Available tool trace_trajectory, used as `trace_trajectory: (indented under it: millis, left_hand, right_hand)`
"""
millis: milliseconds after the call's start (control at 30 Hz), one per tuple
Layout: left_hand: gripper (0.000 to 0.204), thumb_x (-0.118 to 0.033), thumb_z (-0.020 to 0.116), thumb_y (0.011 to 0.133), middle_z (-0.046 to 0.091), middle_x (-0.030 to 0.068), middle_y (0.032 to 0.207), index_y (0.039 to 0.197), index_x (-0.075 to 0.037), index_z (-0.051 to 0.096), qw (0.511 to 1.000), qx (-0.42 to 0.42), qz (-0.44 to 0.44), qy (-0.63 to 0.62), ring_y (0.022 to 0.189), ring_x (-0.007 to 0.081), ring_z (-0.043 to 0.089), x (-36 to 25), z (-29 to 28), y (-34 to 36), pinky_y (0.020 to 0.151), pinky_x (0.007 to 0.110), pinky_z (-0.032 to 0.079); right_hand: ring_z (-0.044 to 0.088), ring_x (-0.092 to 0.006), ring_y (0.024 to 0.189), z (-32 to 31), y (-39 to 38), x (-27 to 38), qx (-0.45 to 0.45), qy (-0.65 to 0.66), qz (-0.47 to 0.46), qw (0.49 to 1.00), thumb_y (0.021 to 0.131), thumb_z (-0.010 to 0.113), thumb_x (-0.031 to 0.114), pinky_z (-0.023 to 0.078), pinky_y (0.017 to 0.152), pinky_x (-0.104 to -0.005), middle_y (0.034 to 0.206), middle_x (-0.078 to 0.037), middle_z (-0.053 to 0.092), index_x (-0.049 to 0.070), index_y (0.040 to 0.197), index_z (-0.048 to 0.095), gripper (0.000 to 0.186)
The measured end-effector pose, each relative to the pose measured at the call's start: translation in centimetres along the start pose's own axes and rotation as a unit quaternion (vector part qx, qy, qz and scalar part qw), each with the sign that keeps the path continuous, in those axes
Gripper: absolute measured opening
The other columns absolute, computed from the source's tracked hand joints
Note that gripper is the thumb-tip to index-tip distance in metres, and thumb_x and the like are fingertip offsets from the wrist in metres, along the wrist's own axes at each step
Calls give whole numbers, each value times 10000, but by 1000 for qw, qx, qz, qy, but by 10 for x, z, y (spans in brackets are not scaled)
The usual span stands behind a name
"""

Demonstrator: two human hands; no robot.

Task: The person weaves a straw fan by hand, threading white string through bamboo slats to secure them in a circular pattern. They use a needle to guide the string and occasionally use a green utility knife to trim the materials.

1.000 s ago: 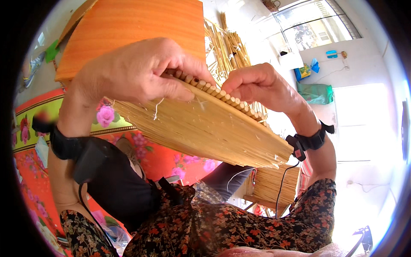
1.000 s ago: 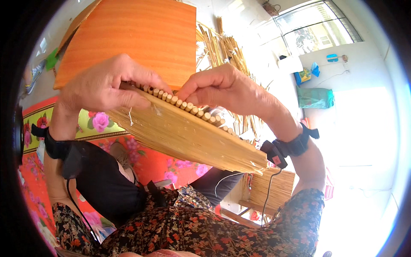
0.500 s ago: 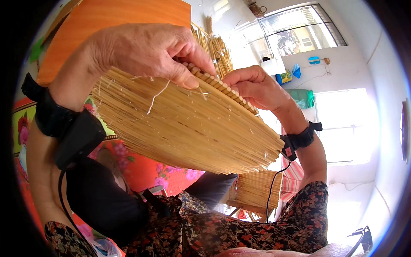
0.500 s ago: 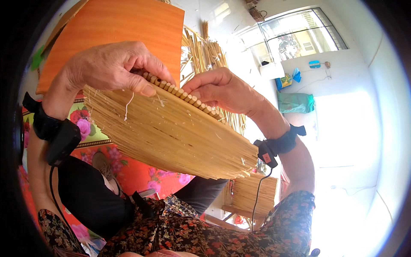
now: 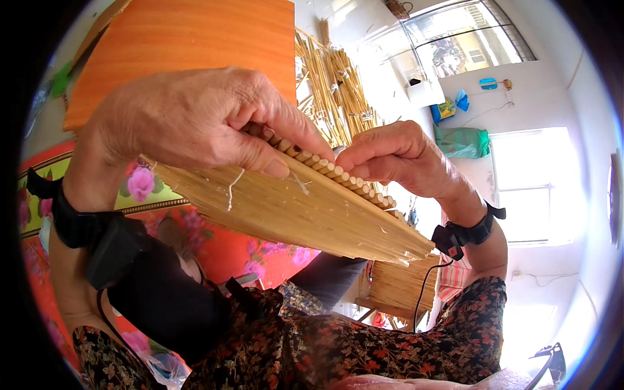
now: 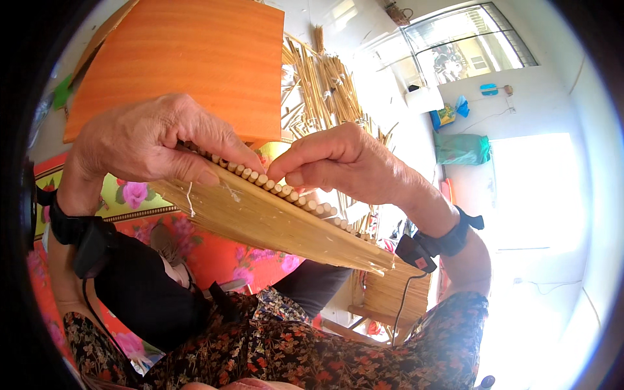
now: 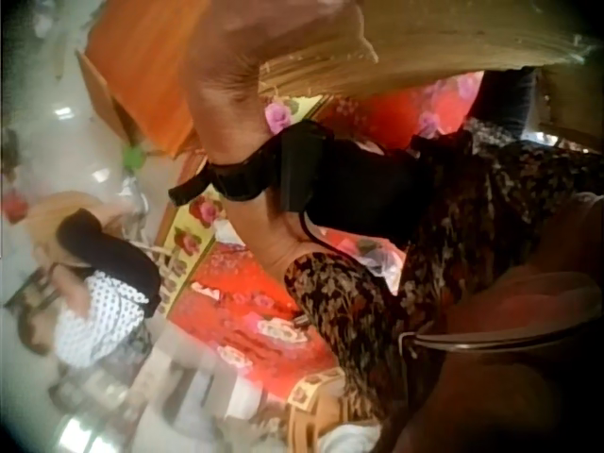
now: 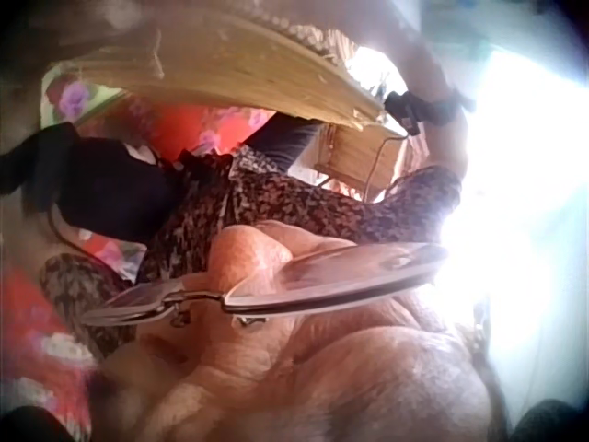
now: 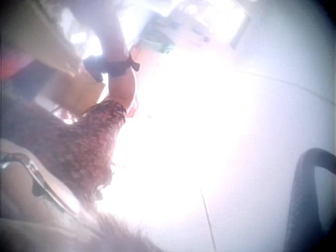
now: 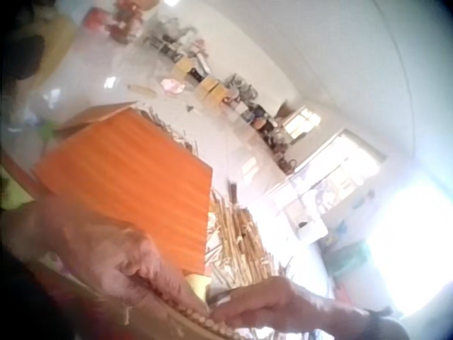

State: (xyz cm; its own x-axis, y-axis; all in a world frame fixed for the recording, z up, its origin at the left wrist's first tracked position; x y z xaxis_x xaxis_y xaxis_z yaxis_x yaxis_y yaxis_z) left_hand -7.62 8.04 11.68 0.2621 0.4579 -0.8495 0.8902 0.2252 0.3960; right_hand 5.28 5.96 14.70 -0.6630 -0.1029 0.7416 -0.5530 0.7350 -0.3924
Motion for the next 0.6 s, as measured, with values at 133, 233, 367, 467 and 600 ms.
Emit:
trace_trajectory:
  millis: [133,233,367,467,600]
  left_hand:
    - [424,-16,717,821,702,154,1143,1242,-2,661,998,9,-55,17,1035,228,660,6,1,-4,899,319,492]
    - [414,-22,718,825,704,151,1117,1234,3,660,996,9,-83,22,1018,227,662,13,-2,-12,878,319,499]
    - [396,-29,712,836,705,137,1098,1227,6,656,996,-9,-90,2,998,218,664,13,-2,-23,850,320,506]
    - [388,-33,708,844,707,133,1094,1227,3,654,999,-6,-37,-18,973,220,672,9,0,-21,835,318,511]
    - [378,-53,711,856,712,130,1081,1225,1,653,999,0,-29,-31,941,223,684,1,4,-22,822,314,517]
  right_hand:
    - [669,-152,861,5,2,17,-15,-136,-80,987,922,627,14,530,748,-279,907,-76,688,45,1124,715,223]
    - [675,-210,844,12,0,41,-78,-264,-169,946,891,672,33,530,728,-301,901,-94,666,79,1094,720,213]
    - [653,-250,790,23,7,55,-75,-320,-206,922,848,685,5,518,689,-341,867,-94,626,59,1033,705,194]
    - [645,-255,775,25,12,53,-15,-281,-184,942,851,675,-8,504,670,-356,855,-105,615,44,1023,701,182]
    - [638,-252,758,27,9,54,12,-233,-195,953,861,667,-14,487,653,-358,831,-101,601,20,1007,698,153]
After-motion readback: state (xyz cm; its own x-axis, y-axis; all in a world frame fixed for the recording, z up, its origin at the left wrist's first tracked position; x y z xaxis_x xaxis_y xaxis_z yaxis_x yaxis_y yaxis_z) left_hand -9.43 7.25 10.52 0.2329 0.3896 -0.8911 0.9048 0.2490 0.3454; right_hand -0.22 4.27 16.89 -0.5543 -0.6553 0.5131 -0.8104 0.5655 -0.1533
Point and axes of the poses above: each hand's wrist, its own y-axis towards the middle knuckle, its own z-axis out of the palm, x = y × z, the point moved 9 cm from there along y, towards the middle knuckle
